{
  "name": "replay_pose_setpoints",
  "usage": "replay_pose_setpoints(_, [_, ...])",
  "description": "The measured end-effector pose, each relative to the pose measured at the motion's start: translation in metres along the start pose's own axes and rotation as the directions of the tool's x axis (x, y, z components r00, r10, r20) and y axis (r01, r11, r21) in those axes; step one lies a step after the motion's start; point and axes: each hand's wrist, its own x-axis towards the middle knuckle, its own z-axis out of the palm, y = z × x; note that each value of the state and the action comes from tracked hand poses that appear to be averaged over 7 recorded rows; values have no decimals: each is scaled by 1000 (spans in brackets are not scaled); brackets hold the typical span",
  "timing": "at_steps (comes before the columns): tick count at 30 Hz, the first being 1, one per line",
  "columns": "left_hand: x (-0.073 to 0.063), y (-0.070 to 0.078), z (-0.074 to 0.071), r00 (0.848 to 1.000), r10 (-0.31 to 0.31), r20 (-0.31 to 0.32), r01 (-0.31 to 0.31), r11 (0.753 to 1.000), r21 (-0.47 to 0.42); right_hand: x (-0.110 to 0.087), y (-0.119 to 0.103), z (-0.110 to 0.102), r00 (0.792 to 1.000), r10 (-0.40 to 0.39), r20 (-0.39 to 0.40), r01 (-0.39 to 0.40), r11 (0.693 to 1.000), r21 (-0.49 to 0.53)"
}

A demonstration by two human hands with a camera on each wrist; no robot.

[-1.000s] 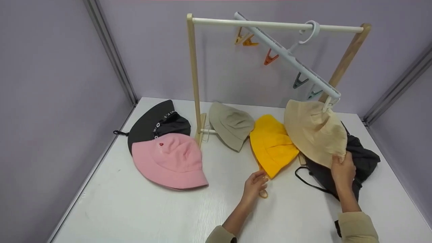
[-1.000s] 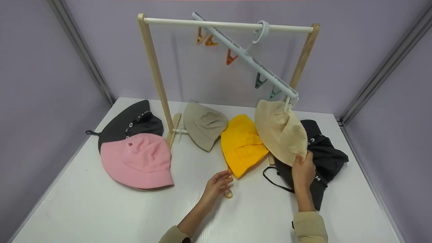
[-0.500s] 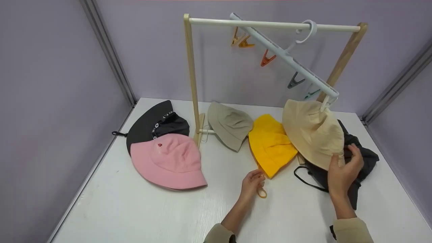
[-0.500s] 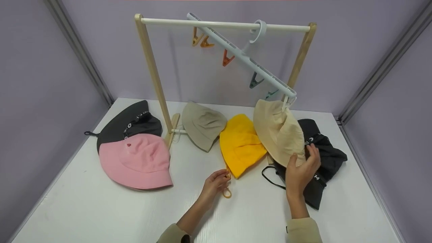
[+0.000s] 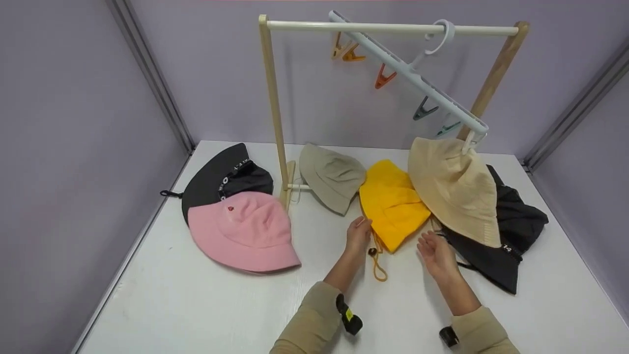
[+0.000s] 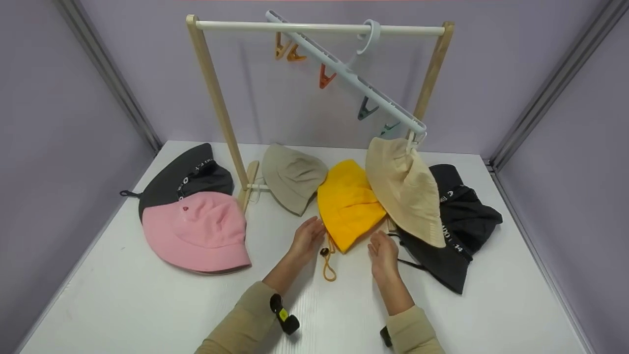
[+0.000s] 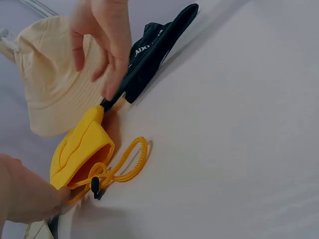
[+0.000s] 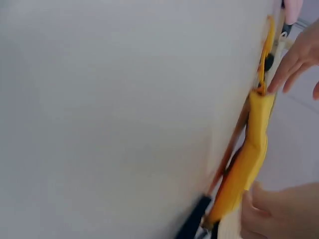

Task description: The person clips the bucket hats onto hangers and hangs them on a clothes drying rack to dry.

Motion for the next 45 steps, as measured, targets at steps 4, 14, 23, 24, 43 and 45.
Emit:
replay_pose_setpoints(4, [11, 4, 6, 996, -85, 17, 86, 989, -123, 17, 4, -1, 959, 284, -14, -261, 899, 352])
replay_pose_setpoints(14, [24, -3, 11, 985, -172, -9, 171, 984, -39, 46, 13, 2, 921, 388, 40, -346, 764, 545])
replay_pose_setpoints(23, [32, 1, 12, 958, -283, -46, 275, 952, -133, 55, 19, 12, 906, 417, 65, -395, 782, 482])
replay_pose_setpoints(24, [31, 2, 13, 958, -284, -47, 277, 953, -119, 54, 19, 13, 905, 419, 70, -399, 783, 477])
replay_pose_setpoints(43, [21, 2, 31, 984, -173, 28, 169, 979, 115, 35, 11, 21, 883, 462, 82, -439, 752, 492])
replay_pose_setpoints(45, [21, 2, 33, 984, -173, 46, 168, 980, 104, 33, 11, 20, 880, 468, 78, -442, 750, 492])
